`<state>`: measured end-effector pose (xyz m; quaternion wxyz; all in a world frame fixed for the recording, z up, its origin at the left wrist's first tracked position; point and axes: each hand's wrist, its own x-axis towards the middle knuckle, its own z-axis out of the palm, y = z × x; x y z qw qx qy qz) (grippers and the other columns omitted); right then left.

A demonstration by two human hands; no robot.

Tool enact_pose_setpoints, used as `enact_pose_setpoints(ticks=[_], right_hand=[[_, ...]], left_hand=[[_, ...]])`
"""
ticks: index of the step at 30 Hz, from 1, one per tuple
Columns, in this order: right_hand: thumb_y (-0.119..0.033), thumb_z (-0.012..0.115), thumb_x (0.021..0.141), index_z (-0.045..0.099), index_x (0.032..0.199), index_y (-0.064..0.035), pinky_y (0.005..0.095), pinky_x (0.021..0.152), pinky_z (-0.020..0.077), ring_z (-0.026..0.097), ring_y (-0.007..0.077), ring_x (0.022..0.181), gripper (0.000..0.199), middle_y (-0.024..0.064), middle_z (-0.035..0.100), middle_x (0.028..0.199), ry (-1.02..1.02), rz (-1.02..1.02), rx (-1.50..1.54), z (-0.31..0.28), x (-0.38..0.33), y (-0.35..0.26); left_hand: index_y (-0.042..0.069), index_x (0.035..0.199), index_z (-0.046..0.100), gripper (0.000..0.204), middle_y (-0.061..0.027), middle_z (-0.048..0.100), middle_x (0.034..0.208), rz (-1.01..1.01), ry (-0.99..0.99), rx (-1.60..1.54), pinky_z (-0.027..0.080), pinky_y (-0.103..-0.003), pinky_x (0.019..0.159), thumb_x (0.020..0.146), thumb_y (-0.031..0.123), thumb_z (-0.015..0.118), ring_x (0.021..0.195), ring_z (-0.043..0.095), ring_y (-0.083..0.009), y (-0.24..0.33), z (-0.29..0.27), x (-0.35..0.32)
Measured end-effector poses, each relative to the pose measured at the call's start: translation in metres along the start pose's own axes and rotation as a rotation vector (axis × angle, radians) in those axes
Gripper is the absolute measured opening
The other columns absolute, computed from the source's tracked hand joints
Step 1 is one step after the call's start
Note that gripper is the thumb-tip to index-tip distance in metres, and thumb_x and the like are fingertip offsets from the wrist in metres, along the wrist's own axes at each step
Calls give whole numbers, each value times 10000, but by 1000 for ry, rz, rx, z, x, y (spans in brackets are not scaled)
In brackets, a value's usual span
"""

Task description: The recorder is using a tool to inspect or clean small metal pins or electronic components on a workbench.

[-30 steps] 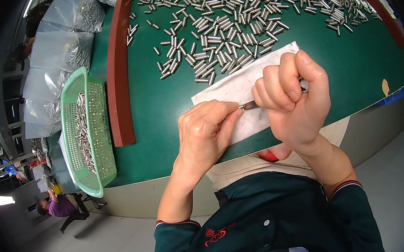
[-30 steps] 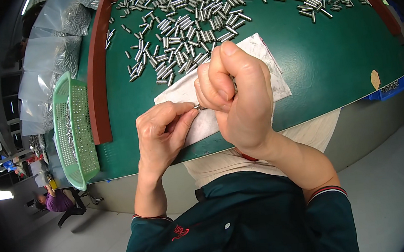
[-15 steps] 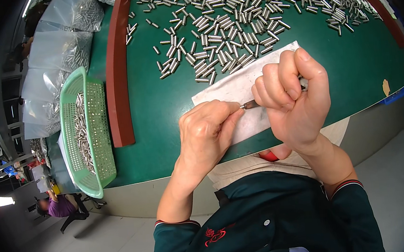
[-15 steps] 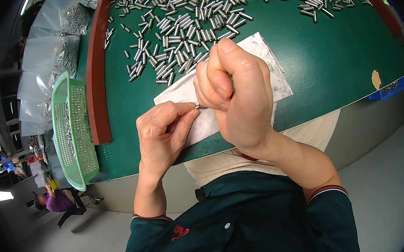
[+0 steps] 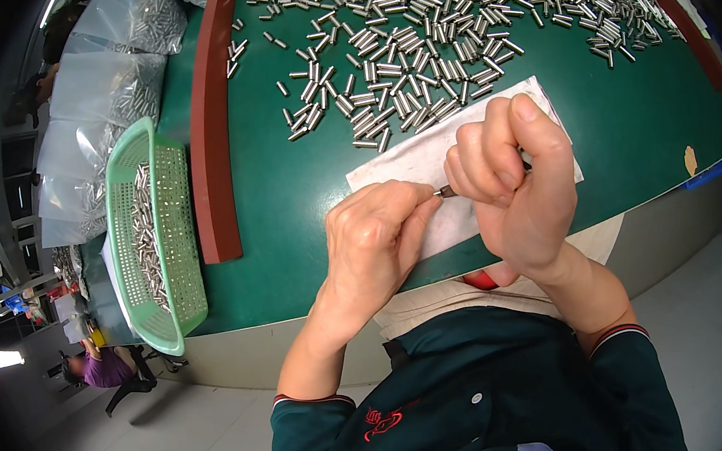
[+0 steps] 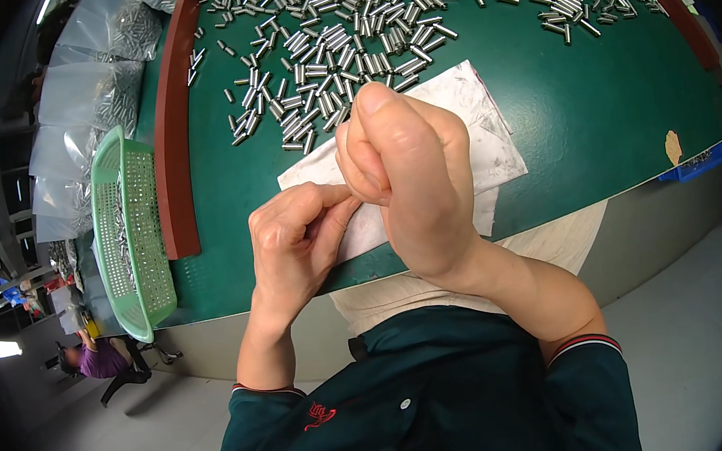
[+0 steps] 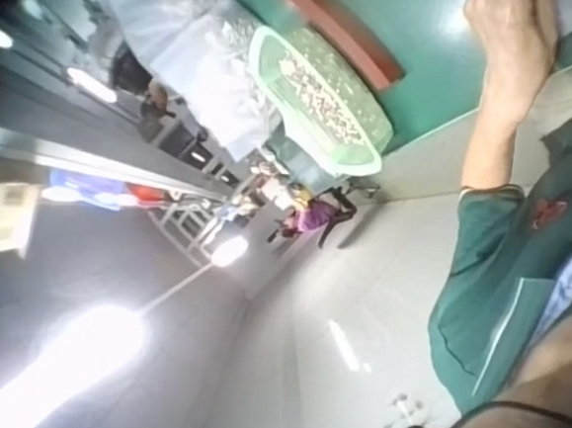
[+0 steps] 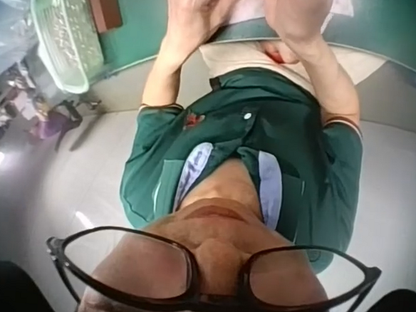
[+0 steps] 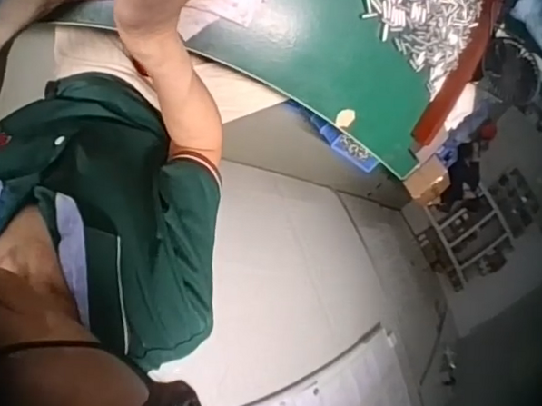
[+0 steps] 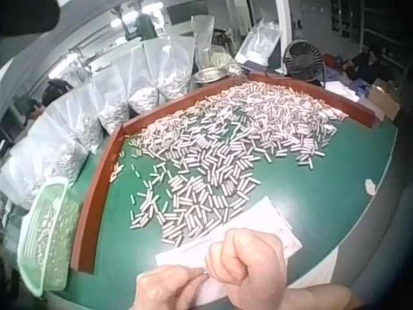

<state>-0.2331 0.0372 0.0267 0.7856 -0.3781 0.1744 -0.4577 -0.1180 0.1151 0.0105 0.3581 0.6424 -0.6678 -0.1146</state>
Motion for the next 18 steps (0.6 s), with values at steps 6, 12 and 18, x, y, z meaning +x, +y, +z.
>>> enact_pose_setpoints(ticks=[6,12,18], right_hand=[[-270,259,899,277,544,-126,241,424,184,131,71,401,384,-33,245,427,-10,26,38,-5,-1,0],[-228,307,891,289,527,-95,239,412,176,166,66,418,388,-15,246,438,3,21,120,-4,-2,-2],[-230,306,890,286,525,-99,237,414,171,162,68,413,388,-14,247,435,3,32,138,-5,-1,-2]], left_hand=[[32,892,496,72,-36,491,756,-539,10,-1339,292,-162,487,870,100,491,568,343,-33,-14,-22,-1],[12,997,509,178,-54,511,762,-675,35,-1565,276,-156,454,884,146,480,526,315,-29,-24,-29,-4],[0,1026,493,203,-77,543,768,-686,23,-1536,278,-165,447,889,147,464,519,329,-34,-23,-31,-2]])
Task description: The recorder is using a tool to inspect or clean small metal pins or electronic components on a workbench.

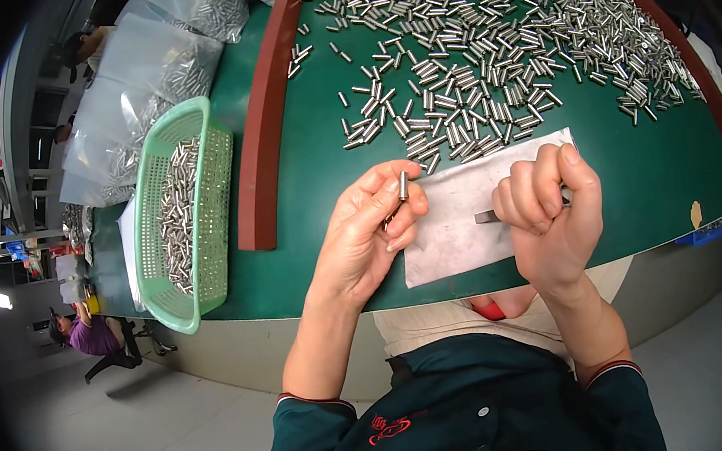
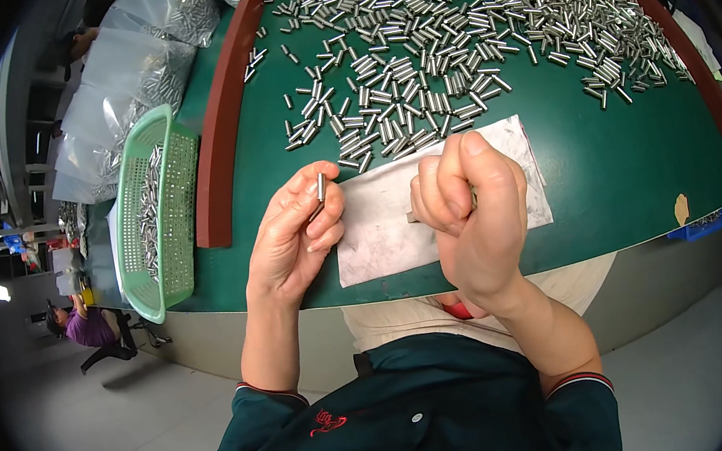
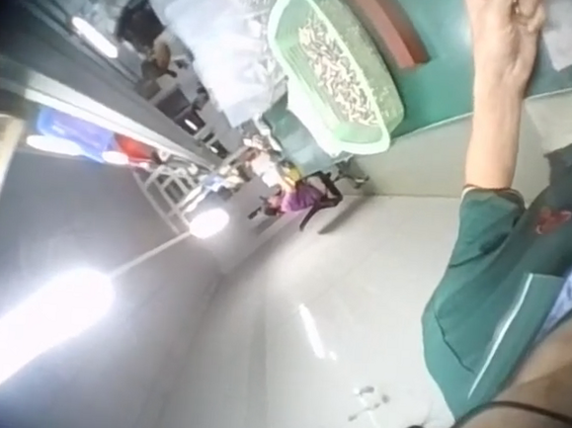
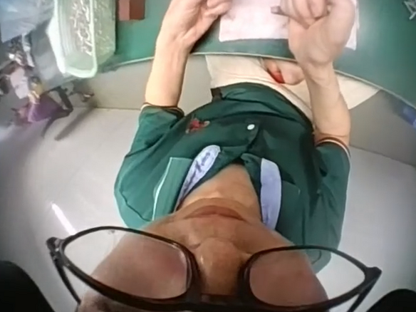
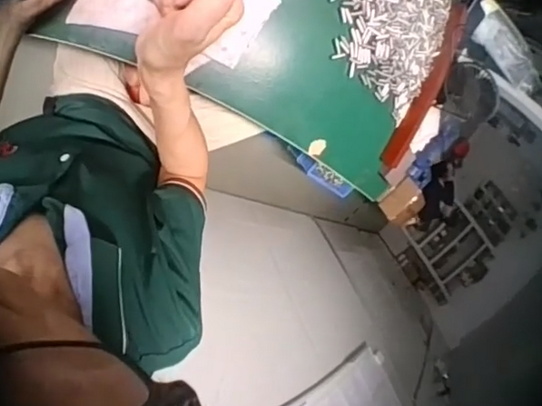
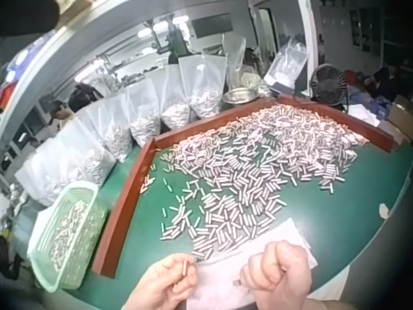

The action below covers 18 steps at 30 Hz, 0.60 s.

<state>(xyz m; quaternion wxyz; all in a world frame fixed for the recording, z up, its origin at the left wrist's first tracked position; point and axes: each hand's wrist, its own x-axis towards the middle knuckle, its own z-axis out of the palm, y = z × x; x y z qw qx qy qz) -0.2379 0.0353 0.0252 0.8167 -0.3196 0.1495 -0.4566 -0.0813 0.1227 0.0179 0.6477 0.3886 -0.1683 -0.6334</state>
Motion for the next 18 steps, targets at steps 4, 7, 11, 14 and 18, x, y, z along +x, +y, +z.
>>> enact_pose_setpoints(ticks=[4,7,11,14,18], right_hand=[[-230,309,887,283,524,-100,237,414,174,157,67,410,387,-15,241,433,2,1,-1,0,0,-1],[-232,310,886,284,525,-100,236,413,175,156,68,409,385,-15,239,431,6,-6,-8,-1,1,0],[-233,308,884,283,525,-99,236,412,175,158,68,410,384,-14,241,428,10,-11,-4,-1,0,0],[-233,307,884,283,525,-99,236,412,175,157,68,410,384,-14,241,428,3,-12,-2,-2,1,0],[-230,305,885,284,524,-99,234,412,175,152,68,411,385,-15,241,427,0,-16,-5,-1,0,0]], left_hand=[[-1,1038,484,214,-81,553,768,3,16,12,282,-168,448,886,149,468,517,342,-35,0,1,0],[-5,1052,477,234,-84,558,771,-4,34,36,297,-172,459,888,162,463,522,363,-35,1,3,1],[2,943,492,197,-90,553,764,52,86,-10,320,-180,478,892,186,446,539,391,-56,0,6,1],[25,762,483,218,-53,490,684,134,46,72,312,-183,491,888,200,451,540,376,-70,7,-3,2],[-7,746,557,162,44,439,573,244,226,770,301,-182,488,824,135,571,517,358,-42,16,8,4]])
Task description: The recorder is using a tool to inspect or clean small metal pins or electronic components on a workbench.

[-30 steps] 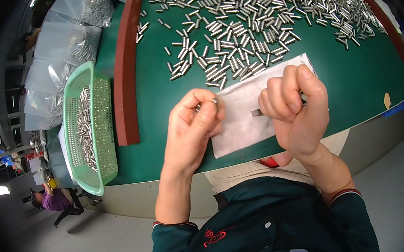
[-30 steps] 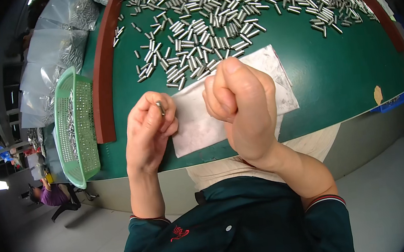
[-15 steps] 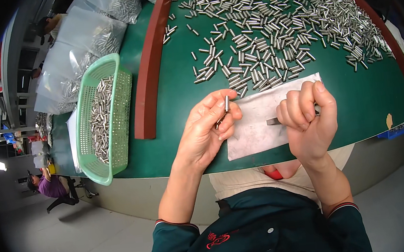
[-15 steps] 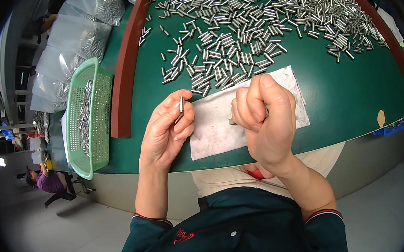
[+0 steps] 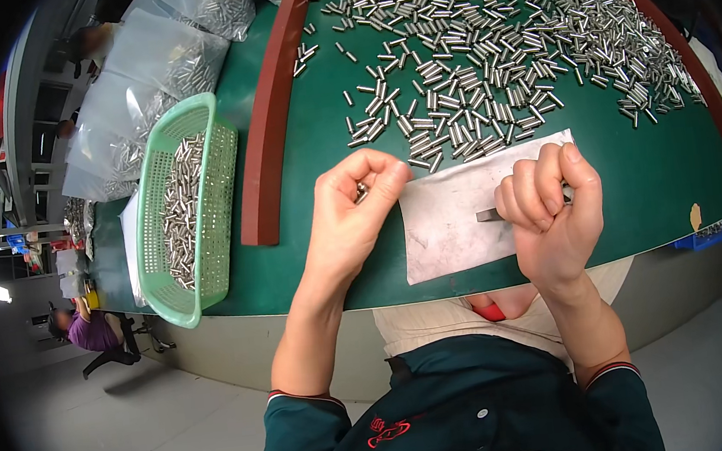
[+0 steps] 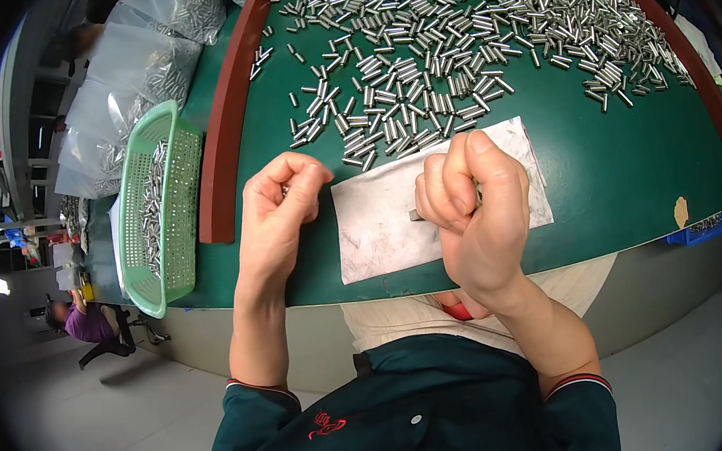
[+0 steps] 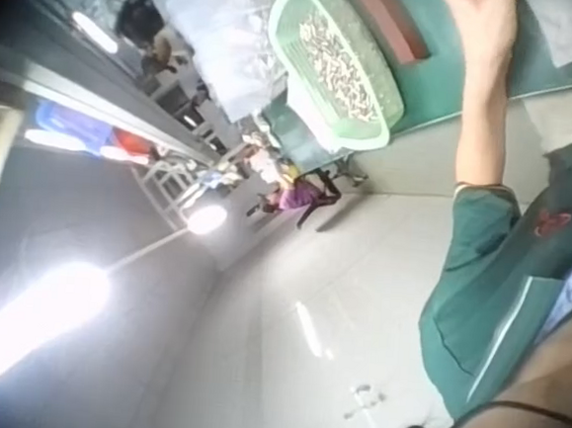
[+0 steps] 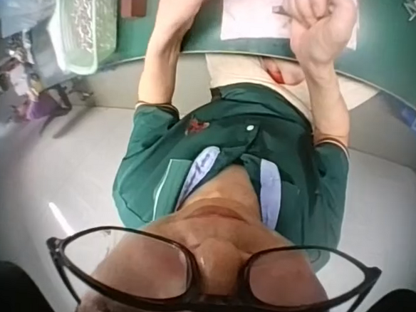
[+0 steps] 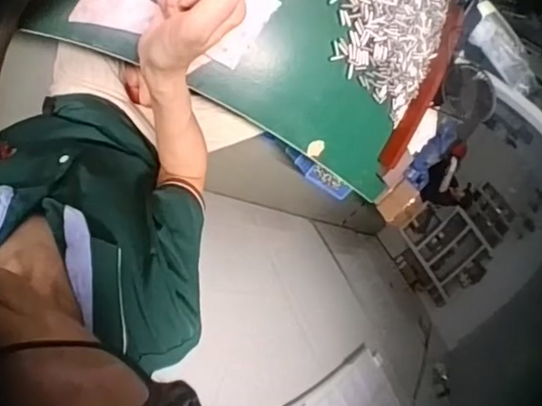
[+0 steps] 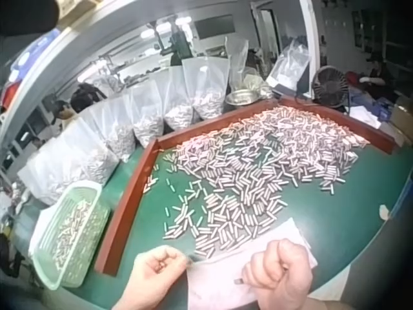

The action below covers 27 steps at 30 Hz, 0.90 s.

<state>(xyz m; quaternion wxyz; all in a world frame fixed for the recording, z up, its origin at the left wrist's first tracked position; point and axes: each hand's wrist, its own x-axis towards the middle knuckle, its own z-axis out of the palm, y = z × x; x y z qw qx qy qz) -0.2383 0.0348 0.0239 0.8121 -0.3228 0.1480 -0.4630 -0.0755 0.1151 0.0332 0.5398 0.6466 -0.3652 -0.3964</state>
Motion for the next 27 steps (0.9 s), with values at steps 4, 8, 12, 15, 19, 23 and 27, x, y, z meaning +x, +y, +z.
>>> enact_pose_setpoints(ticks=[4,8,12,15,19,23,27], right_hand=[[-228,304,885,287,523,-98,234,412,177,152,68,411,385,-15,242,427,16,2,-4,-1,0,-1],[-226,306,885,288,522,-99,232,414,181,158,69,413,385,-13,247,429,12,16,10,-1,0,-1],[-228,309,883,289,521,-99,231,416,182,162,70,414,385,-10,254,431,9,17,17,0,-1,-2],[-230,312,882,290,521,-98,231,415,181,162,69,414,384,-9,256,433,8,19,9,0,0,-2],[-233,315,881,291,521,-98,231,414,179,163,68,414,385,-9,256,434,11,20,9,0,-1,-2],[-248,295,886,279,527,-117,233,420,185,148,69,403,382,-22,251,423,3,24,-22,-2,1,-1],[-264,279,888,267,530,-134,236,423,191,133,71,391,381,-34,246,411,6,27,-47,-2,1,-1]], left_hand=[[43,808,593,103,-39,452,531,217,-43,635,349,-246,433,705,33,593,449,406,-95,1,9,9],[76,858,621,203,-85,519,567,664,-100,1157,418,-343,487,669,4,604,523,523,-244,0,9,21],[76,852,619,177,-76,529,579,710,-214,1176,419,-338,487,682,25,609,536,534,-229,3,9,28],[72,847,617,163,-77,535,587,724,-234,1162,423,-340,493,689,30,607,548,539,-229,1,9,30],[45,811,593,113,-77,520,573,761,-252,1155,414,-330,484,701,36,614,533,526,-213,1,7,32],[23,770,558,65,-9,458,526,475,-238,728,346,-247,430,730,42,605,473,447,-98,3,7,24],[71,772,490,108,-68,526,737,-225,-493,-832,261,-163,416,773,68,598,474,313,-25,-3,2,12]])
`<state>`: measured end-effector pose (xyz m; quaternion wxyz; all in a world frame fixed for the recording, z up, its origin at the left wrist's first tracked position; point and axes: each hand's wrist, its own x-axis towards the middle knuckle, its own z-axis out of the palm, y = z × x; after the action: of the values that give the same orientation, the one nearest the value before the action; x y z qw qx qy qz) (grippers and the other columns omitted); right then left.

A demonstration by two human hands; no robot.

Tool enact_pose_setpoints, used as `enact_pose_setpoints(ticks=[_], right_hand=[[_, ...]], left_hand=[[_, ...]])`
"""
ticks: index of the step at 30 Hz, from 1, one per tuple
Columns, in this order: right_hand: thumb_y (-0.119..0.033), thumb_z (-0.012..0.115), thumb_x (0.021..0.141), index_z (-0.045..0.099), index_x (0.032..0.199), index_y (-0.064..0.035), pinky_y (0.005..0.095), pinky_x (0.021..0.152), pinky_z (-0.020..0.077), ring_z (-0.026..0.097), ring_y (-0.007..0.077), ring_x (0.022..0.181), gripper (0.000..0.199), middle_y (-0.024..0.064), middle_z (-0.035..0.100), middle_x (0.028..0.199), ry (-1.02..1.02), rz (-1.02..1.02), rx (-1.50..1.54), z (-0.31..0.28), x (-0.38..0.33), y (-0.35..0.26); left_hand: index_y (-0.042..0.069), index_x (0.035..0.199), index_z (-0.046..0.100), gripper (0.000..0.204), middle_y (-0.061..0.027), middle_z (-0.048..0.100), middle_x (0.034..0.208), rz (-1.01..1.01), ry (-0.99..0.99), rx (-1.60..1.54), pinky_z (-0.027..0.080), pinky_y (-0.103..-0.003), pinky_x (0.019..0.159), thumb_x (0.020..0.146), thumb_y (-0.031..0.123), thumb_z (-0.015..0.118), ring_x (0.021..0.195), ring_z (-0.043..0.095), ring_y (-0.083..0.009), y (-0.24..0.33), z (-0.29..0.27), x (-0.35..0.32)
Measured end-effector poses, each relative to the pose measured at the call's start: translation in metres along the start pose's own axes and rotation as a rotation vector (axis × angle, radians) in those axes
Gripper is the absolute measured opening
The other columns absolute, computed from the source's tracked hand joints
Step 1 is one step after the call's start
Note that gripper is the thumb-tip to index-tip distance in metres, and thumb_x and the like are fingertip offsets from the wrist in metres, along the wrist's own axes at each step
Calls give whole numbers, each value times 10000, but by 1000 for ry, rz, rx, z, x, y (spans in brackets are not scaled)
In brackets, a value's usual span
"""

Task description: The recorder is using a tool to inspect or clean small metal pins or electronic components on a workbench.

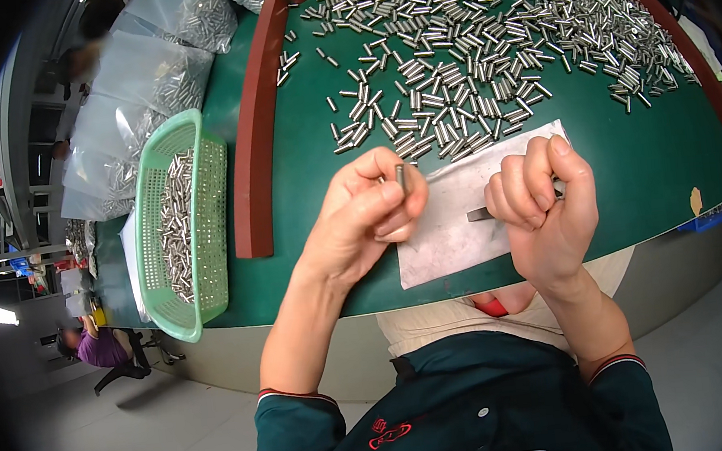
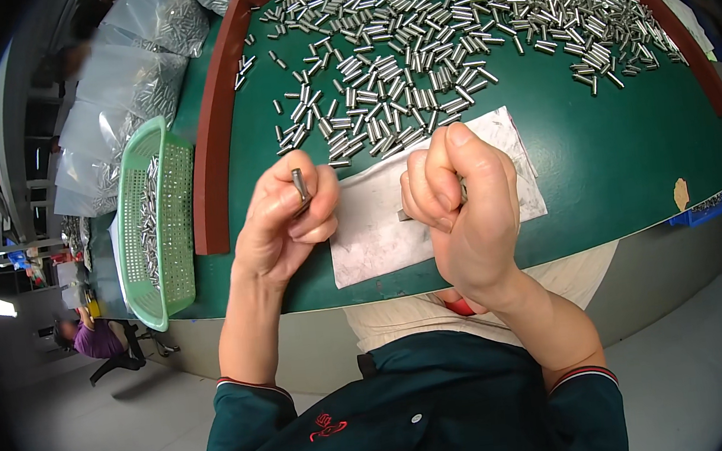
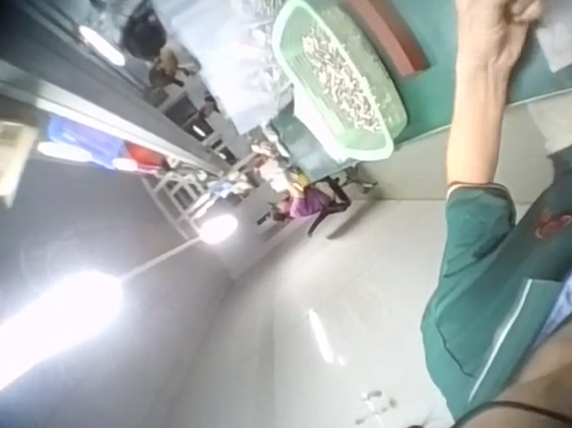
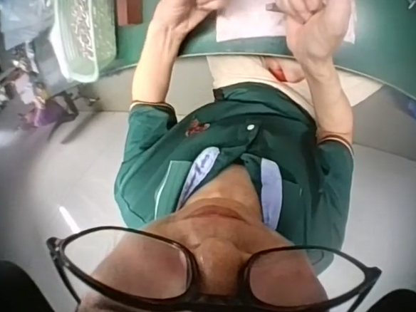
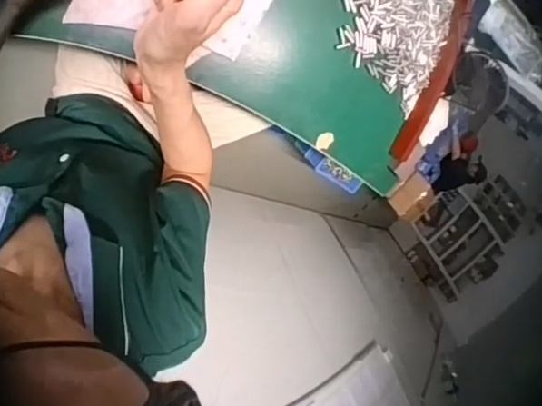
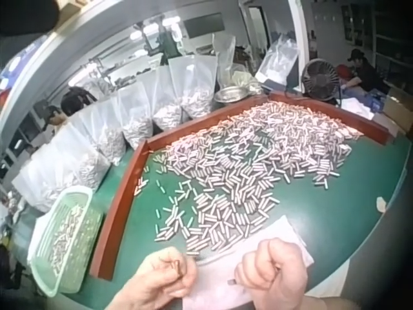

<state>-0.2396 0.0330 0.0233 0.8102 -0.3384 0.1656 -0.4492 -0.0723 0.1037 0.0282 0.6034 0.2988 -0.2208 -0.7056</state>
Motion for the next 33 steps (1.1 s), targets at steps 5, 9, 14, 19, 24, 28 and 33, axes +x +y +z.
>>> enact_pose_setpoints(ticks=[5,9,14,19,24,28,33], right_hand=[[-265,282,889,267,530,-133,236,420,187,135,73,390,383,-33,247,411,-5,-7,6,0,0,0],[-231,305,899,294,533,-101,226,404,175,166,65,413,389,-13,256,440,-8,-27,96,-1,0,1],[-230,303,903,292,533,-99,226,403,177,170,65,412,393,-13,257,442,-7,-38,103,-2,0,1],[-230,304,906,292,534,-98,227,403,181,173,65,412,395,-12,259,444,-23,-37,107,-2,-1,1],[-223,303,906,290,534,-98,228,404,182,173,66,410,392,-12,261,441,-5,-45,105,-2,-2,2],[-211,304,903,286,535,-99,227,401,182,179,68,408,385,-14,263,439,-12,-46,110,-3,0,2],[-264,290,894,277,529,-122,233,412,178,149,71,397,392,-27,248,417,11,6,38,1,2,0]], left_hand=[[57,834,529,47,-87,568,772,-21,142,103,239,-164,424,805,44,563,485,299,-26,-4,-4,2],[35,920,556,95,-79,607,793,23,200,308,249,-178,446,827,52,546,513,318,-30,-10,-1,3],[22,953,557,122,-75,605,803,19,229,372,256,-177,464,841,58,525,521,313,-30,-11,0,3],[13,971,554,138,-80,599,813,23,219,363,257,-181,468,853,66,506,520,303,-31,-12,0,2],[9,945,553,124,-66,592,778,10,232,333,295,-175,485,849,81,520,535,360,-34,-12,6,0],[8,845,523,101,-47,572,681,161,218,1091,406,-212,535,805,83,579,591,516,-87,-24,18,-3],[30,825,470,132,-129,525,618,447,16,1706,412,-380,496,755,41,581,587,538,-309,-38,24,-7]])
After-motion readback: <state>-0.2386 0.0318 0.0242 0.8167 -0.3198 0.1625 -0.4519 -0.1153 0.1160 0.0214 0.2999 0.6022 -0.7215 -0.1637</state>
